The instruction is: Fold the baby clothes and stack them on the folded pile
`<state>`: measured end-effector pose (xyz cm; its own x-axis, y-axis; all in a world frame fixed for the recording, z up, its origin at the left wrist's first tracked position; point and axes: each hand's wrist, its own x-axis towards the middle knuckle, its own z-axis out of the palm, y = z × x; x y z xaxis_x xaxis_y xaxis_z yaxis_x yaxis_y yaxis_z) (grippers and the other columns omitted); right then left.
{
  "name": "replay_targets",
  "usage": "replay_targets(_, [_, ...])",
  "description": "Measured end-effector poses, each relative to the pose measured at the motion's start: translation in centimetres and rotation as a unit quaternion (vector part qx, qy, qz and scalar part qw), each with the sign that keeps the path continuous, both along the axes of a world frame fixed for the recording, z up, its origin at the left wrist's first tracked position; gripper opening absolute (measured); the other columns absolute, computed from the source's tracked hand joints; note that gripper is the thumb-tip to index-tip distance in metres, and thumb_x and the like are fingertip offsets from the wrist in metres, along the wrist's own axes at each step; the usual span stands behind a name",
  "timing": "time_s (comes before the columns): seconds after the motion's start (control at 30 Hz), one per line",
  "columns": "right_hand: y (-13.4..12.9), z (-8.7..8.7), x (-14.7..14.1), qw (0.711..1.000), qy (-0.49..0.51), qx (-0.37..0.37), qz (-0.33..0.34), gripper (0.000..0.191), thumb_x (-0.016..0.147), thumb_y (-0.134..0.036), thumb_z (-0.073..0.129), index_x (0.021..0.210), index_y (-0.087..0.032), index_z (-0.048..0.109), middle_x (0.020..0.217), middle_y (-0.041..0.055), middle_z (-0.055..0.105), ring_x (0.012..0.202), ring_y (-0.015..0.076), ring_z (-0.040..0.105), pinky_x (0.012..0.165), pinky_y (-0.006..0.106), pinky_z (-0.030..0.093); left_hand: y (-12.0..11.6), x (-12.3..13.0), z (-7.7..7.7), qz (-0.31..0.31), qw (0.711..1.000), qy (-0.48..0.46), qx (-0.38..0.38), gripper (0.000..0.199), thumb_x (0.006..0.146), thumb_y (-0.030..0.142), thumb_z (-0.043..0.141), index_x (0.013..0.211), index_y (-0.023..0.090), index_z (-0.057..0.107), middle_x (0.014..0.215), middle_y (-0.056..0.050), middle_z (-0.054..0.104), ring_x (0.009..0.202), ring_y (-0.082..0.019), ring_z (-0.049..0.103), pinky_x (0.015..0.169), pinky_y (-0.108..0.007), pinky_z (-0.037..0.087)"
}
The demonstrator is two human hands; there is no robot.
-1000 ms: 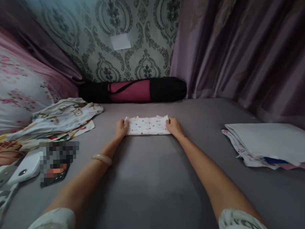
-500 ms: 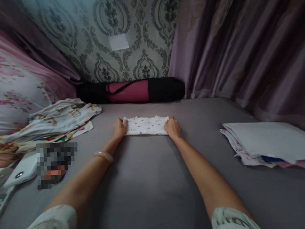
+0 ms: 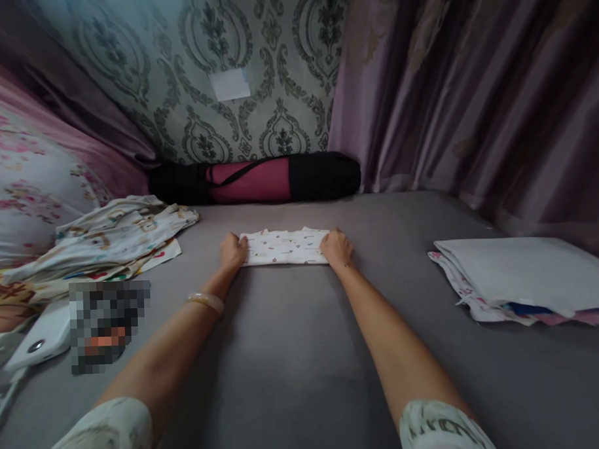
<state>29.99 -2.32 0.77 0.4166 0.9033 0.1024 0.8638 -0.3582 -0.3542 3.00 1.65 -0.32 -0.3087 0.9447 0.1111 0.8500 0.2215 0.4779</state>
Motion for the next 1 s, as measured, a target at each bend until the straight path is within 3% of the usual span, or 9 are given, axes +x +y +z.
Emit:
replay_targets(0.13, [0.2,0.6,1.0,0.998,0.043,-0.029,0.017,0.037,0.094,-0.033,0.039,0.104,-0.014,0.069,0.105,0.0182,0.070,0.099,0.0269,0.066,0.078,0.032,0.049,-0.5,0.1,0.9,-0.012,0.999,0.029,0.024,0.034,0.092,0.032,0.044,0.114,0.008,0.053,0.114,-0.025,0.061,0.109,-0.033,0.060,0.087,-0.041,0.045])
replay_targets(0.2, [0.0,1.2,0.6,1.000,0.024,0.000,0.020,0.039,0.095,-0.033,0.038,0.108,-0.012,0.067,0.110,0.0197,0.067,0.105,0.0280,0.063,0.083,0.034,0.048,-1.0,0.9,1.6,-0.039,0.995,0.059,0.067,0.034,0.092,0.031,0.044,0.114,0.008,0.054,0.121,-0.025,0.057,0.116,-0.034,0.054,0.093,-0.043,0.041])
replay_targets(0.27, [-0.3,1.8,-0.8,0.997,-0.016,0.052,0.049,0.040,0.096,-0.030,0.035,0.116,-0.009,0.063,0.118,0.0214,0.062,0.112,0.0292,0.058,0.091,0.038,0.044,-1.5,2.2,2.2,-0.106,0.986,0.085,0.098,0.031,0.093,0.030,0.042,0.113,0.010,0.056,0.119,-0.022,0.059,0.116,-0.033,0.052,0.096,-0.044,0.039])
replay_targets(0.37, [-0.7,2.2,-4.2,0.980,-0.038,0.077,0.181,0.041,0.097,-0.025,0.030,0.124,-0.011,0.057,0.126,0.0182,0.058,0.120,0.0270,0.051,0.101,0.040,0.037,-2.1,4.9,2.4,-0.233,0.965,0.091,0.082,0.029,0.094,0.027,0.040,0.112,0.014,0.058,0.112,-0.017,0.064,0.110,-0.029,0.056,0.097,-0.042,0.039])
replay_targets(0.43, [-0.9,1.9,-6.3,0.961,-0.045,0.068,0.263,0.042,0.097,-0.024,0.029,0.130,-0.013,0.053,0.135,0.0148,0.054,0.130,0.0267,0.042,0.108,0.044,0.028,-2.4,6.4,2.0,-0.275,0.954,0.098,0.070,0.030,0.094,0.026,0.040,0.113,0.013,0.060,0.116,-0.016,0.064,0.115,-0.029,0.054,0.100,-0.040,0.037])
replay_targets(0.53, [-0.9,0.8,-8.0,0.950,-0.050,0.038,0.305,0.046,0.098,-0.025,0.028,0.139,-0.015,0.046,0.148,0.0111,0.042,0.140,0.0285,0.027,0.113,0.051,0.017,-2.7,7.3,0.9,-0.283,0.951,0.111,0.059,0.038,0.096,0.025,0.035,0.123,0.011,0.056,0.134,-0.015,0.056,0.131,-0.032,0.041,0.109,-0.045,0.029])
replay_targets(0.7, [-0.8,-0.7,-8.1,0.953,-0.044,0.018,0.301,0.051,0.097,-0.029,0.027,0.145,-0.018,0.039,0.153,0.0075,0.035,0.143,0.0272,0.023,0.115,0.051,0.013,-2.8,6.8,-0.6,-0.265,0.958,0.109,0.025,0.047,0.098,0.031,0.030,0.140,0.017,0.044,0.149,-0.012,0.042,0.141,-0.030,0.029,0.115,-0.051,0.019])
replay_targets(1.0, [-0.6,-1.0,-8.0,0.952,-0.056,0.010,0.302,0.052,0.098,-0.032,0.025,0.147,-0.020,0.037,0.153,0.0055,0.034,0.142,0.0274,0.024,0.115,0.052,0.014,-2.7,6.4,-0.4,-0.248,0.961,0.124,-0.009,0.052,0.098,0.039,0.027,0.145,0.021,0.040,0.154,-0.014,0.031,0.144,-0.030,0.022,0.115,-0.053,0.017])
